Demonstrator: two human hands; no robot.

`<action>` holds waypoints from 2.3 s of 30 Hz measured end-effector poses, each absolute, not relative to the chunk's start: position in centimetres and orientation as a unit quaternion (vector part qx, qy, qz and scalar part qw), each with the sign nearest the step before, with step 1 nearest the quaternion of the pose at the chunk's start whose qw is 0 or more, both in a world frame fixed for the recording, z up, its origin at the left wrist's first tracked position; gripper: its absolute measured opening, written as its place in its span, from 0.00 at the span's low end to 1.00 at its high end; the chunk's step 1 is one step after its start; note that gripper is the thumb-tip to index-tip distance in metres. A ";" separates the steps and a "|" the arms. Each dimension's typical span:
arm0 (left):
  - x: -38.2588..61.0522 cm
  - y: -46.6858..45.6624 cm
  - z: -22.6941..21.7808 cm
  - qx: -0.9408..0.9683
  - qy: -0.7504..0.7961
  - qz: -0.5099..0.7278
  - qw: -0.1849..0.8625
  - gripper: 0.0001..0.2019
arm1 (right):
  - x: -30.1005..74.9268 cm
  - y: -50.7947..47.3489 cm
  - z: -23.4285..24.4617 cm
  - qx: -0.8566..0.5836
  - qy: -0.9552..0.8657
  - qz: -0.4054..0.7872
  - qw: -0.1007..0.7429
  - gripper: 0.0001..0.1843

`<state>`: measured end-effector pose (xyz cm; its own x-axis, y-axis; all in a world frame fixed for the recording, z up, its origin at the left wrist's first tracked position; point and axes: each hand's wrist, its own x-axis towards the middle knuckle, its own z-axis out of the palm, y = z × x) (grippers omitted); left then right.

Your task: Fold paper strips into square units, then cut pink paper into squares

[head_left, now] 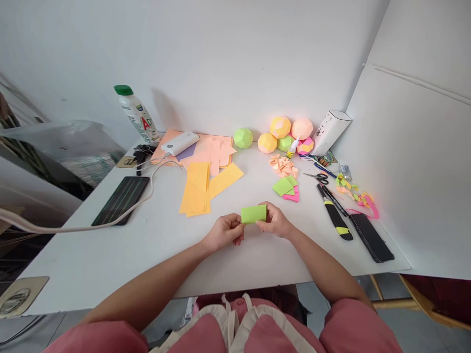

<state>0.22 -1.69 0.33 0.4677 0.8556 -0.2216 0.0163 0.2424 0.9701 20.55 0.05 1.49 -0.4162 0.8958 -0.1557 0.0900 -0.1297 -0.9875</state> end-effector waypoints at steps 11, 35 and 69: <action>0.0 -1.0 0.0 0.636 0.431 0.341 0.542 0.11 | 21.3 1.1 1.3 -0.401 -0.554 0.635 0.358 0.11; -1.9 1.5 -1.9 0.909 0.332 0.210 0.141 0.17 | 26.3 4.3 0.8 -0.556 -0.776 -0.035 0.295 0.19; -1.5 0.7 -1.0 0.903 0.311 0.234 0.183 0.07 | 21.9 -0.1 1.4 -0.378 -0.860 0.281 0.197 0.13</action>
<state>-1.48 0.66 -0.95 0.6973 0.6471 0.3082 0.4758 -0.7395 0.4762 21.87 -0.06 1.38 -0.6366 0.7606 0.1271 0.5393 0.5569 -0.6317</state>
